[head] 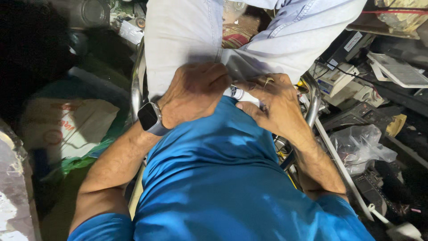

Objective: The person strips wires, solders them to a lightbulb base, applies glue, and wraps the assembly with electrical tape. The person uses a soldering iron, wire strippers, a screwdriver, and electrical tape to complete the assembly.

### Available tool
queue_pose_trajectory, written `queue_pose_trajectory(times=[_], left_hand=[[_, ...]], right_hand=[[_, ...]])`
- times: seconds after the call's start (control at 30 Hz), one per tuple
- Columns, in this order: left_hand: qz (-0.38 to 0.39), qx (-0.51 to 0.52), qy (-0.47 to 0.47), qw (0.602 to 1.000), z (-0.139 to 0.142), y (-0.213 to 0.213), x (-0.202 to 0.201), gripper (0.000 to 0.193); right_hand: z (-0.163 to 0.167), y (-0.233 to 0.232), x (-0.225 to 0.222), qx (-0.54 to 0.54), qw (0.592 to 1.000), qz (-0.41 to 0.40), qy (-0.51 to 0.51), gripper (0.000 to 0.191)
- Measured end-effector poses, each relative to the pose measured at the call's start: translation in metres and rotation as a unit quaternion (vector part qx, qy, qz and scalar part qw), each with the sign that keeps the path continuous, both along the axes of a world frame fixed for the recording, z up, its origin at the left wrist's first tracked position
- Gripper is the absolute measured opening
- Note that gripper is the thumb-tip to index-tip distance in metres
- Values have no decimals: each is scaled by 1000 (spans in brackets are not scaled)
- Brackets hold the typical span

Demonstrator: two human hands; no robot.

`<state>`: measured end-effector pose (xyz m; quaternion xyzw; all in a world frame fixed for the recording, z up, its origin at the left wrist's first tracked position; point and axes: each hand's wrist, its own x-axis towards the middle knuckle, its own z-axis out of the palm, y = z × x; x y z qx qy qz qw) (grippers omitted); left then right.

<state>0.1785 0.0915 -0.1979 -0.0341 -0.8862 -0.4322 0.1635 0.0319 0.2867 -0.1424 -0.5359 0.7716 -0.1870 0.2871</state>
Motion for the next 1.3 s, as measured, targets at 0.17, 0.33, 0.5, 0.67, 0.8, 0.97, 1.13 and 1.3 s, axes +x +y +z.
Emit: queue_pose_trajectory(times=[0.17, 0.33, 0.5, 0.67, 0.8, 0.97, 1.13, 1.3], left_hand=[[-13, 18, 5, 1000, 3, -2, 5, 18], [-3, 58, -13, 998, 2, -2, 14, 10], [38, 70, -31, 996, 12, -26, 21, 3], [154, 138, -97, 974, 19, -58, 40, 10], [78, 156, -114, 978, 14, -32, 35, 26], [21, 145, -94, 985, 0, -4, 13, 28], [5, 165, -61, 984, -6, -6, 7, 7], [-5, 210, -84, 974, -6, -11, 7, 7]], right_hand=[[0, -3, 2, 2, 1000, -9, -26, 42], [-3, -1, 6, 39, 999, 5, -27, 43], [-9, 7, 4, 1, 1000, 7, -14, 42], [-7, 16, 1, 20, 998, -48, -33, 44], [-9, 13, -1, 9, 996, -67, -61, 45], [-6, 14, -4, 26, 993, -67, -96, 45], [-8, 9, -8, 39, 994, -39, -98, 45], [-6, 10, -8, 41, 995, -45, -84, 47]])
